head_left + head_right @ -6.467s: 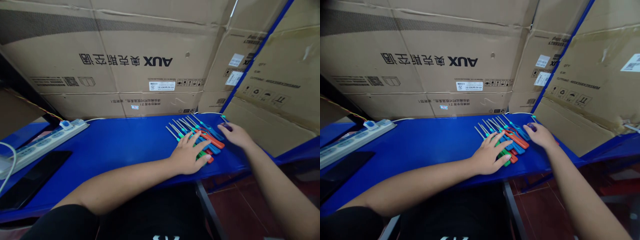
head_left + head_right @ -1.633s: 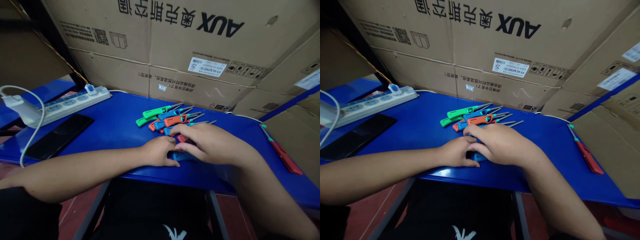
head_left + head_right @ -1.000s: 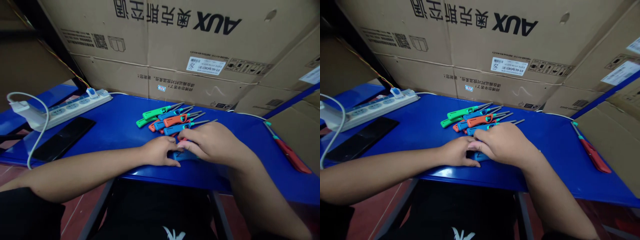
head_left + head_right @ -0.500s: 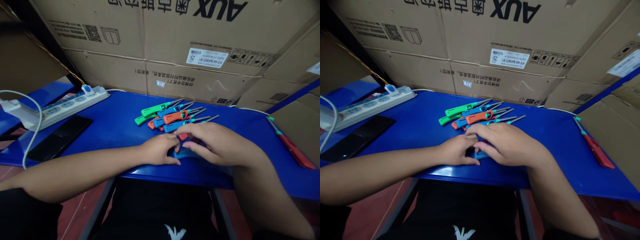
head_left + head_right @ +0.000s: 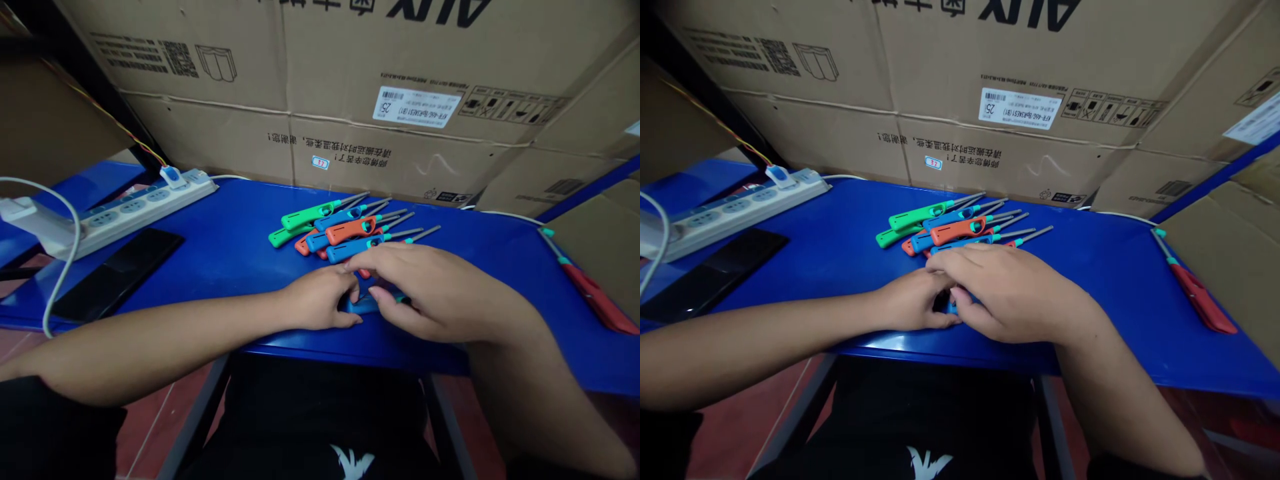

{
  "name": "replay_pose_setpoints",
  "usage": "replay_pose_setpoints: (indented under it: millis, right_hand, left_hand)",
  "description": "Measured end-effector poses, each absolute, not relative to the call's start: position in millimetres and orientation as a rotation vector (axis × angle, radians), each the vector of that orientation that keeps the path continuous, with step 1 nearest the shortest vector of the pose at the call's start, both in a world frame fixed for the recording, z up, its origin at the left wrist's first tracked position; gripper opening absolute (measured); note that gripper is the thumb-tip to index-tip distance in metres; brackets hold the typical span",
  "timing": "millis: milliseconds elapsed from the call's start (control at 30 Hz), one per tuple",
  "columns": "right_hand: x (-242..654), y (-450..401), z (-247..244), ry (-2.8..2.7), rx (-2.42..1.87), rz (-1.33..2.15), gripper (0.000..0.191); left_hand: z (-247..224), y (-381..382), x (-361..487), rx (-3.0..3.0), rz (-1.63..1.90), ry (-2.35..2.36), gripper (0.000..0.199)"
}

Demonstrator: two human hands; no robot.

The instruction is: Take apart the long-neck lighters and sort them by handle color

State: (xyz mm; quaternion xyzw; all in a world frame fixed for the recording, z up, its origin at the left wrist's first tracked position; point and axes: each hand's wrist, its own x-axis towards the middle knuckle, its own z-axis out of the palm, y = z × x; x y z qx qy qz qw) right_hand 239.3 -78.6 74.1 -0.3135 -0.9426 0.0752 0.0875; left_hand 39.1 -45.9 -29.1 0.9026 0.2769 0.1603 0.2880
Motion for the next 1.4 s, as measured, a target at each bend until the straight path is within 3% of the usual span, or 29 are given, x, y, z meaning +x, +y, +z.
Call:
replay_pose_setpoints:
  millis: [133,333,500,700,867,1033,1167,1267,1400]
  right_hand:
    - [234,-79,74,-2.838,-1.120,0.080,0.036]
    - [235,-78,73,-2.806,-0.863,0.281,0.034]
    - [234,-77,75,-2.838,-1.105,0.147,0.035]
    - [239,-80,74,-2.828,-0.843,0.285,0.040]
    - [239,-79,74,-2.836,-1.083,0.161,0.033]
    - [241,-78,76,-2.825,-0.813,0.331,0.032]
    - [239,-78,75,-2.832,-0.929,0.284,0.021]
    - [238,-77,74,-2.844,-0.962,0.230,0.030]
    - [239,-77,75,-2.880,-0.777,0.324,0.027]
  left_hand:
    - [-29,-44,41,2.441,0.420,0.715,0.026]
    - [-27,-42,42,2.411,0.350,0.767,0.027]
    - [-29,-41,42,2.442,0.453,0.672,0.025]
    - [-26,-41,42,2.417,0.362,0.737,0.025]
    - [-24,-39,44,2.434,0.338,0.696,0.025]
    - [-26,-39,44,2.412,0.361,0.690,0.024]
    - [-24,-38,44,2.408,0.370,0.641,0.022]
    - [-25,-35,45,2.415,0.402,0.614,0.023]
    - [-28,-34,45,2.406,0.410,0.608,0.020]
